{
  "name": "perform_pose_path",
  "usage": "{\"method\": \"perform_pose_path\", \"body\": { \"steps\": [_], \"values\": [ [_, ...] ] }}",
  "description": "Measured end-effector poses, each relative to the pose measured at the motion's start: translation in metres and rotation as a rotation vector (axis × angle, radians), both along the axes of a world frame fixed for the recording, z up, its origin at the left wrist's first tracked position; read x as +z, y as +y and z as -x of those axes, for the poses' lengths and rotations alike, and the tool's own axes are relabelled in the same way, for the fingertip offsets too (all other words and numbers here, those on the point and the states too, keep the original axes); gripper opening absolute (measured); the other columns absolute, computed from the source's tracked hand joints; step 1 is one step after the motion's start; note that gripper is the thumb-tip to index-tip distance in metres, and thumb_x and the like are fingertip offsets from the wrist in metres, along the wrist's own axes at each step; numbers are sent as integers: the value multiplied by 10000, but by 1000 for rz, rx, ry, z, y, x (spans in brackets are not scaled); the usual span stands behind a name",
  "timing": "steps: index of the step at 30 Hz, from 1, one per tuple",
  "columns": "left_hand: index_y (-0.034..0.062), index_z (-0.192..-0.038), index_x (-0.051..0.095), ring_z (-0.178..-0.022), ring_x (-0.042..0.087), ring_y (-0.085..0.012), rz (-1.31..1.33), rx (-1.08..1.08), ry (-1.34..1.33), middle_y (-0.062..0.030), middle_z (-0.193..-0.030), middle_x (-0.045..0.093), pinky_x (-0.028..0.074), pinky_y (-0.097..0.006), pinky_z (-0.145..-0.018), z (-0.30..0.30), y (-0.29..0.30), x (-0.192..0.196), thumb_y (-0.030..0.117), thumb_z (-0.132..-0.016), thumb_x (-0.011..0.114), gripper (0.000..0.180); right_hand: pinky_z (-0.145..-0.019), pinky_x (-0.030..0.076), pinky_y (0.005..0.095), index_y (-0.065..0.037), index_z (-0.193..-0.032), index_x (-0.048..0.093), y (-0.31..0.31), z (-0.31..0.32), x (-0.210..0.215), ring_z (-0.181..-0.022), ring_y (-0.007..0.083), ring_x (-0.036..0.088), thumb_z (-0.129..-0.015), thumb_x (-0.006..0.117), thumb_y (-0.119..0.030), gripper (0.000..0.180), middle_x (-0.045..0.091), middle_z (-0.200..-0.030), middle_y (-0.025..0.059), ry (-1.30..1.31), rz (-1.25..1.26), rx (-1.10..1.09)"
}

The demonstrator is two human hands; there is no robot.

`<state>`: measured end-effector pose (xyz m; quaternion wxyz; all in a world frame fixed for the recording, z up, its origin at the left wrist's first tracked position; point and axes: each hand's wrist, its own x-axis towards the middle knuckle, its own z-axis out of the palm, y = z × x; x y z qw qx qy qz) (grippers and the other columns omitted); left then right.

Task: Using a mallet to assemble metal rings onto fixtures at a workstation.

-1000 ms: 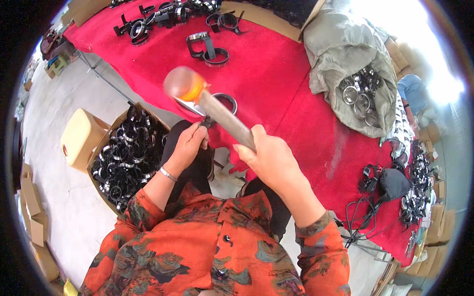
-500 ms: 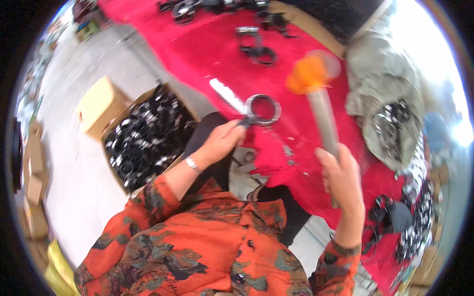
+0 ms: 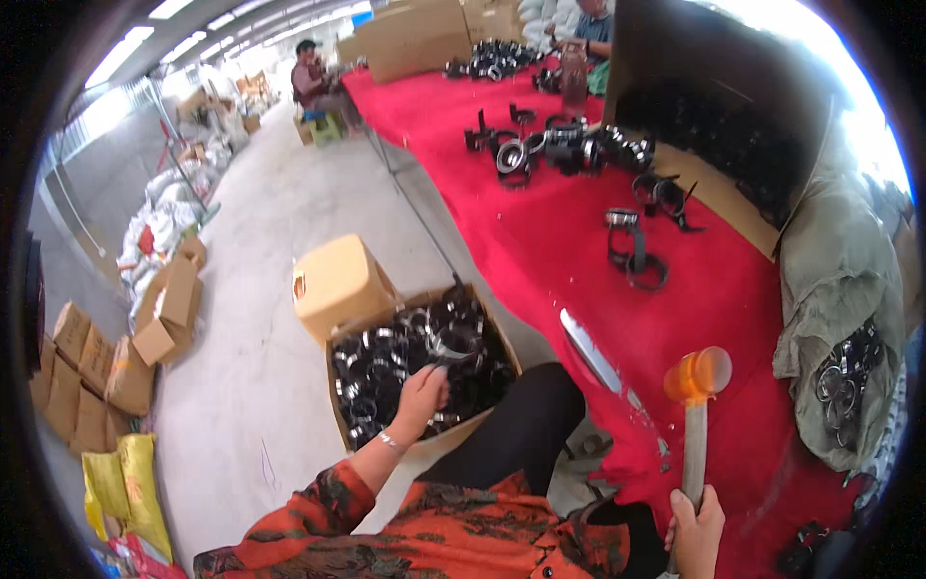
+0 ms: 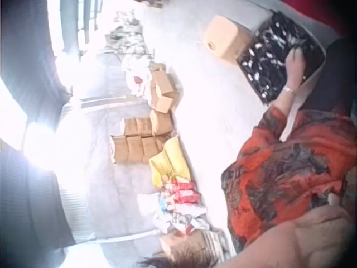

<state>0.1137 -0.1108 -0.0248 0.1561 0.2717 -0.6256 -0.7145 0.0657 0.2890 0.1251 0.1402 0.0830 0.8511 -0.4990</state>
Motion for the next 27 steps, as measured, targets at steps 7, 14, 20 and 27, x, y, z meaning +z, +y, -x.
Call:
{"method": "perform_pose_path", "body": {
  "steps": [7,14,20,27],
  "values": [
    [-7,-831,559,-695,617,-368,474,289,-287,-212,-787,622,503,-428,-634,-11,-85,-93,219,-883,524,235,-344,367,256,-41,-799,456,1,3,7,-391,99,465,-874,591,-207,227,462,-538,24,39,-17,61],
    [20,-925,591,-933,573,-385,1003,205,-42,-201,-964,599,465,-458,-805,64,-50,-24,178,-817,624,194,-355,386,263,-33,-797,475,0,12,6,-399,111,477,-866,603,-191,213,474,-544,30,-2,45,63],
    [46,-1133,563,-1102,515,-367,1250,-75,496,-197,-1198,527,459,-421,-893,209,53,118,205,-806,655,375,-387,390,257,-46,-816,507,5,9,14,-431,106,485,-878,610,-229,219,501,-570,21,-42,26,71],
    [9,-1205,522,-1170,467,-420,1411,-229,247,-285,-1331,385,464,-456,-918,312,111,127,190,-800,653,462,-414,384,238,-59,-839,533,8,7,15,-462,83,480,-897,631,-271,241,504,-589,-1,-118,89,47]
  ]
}}
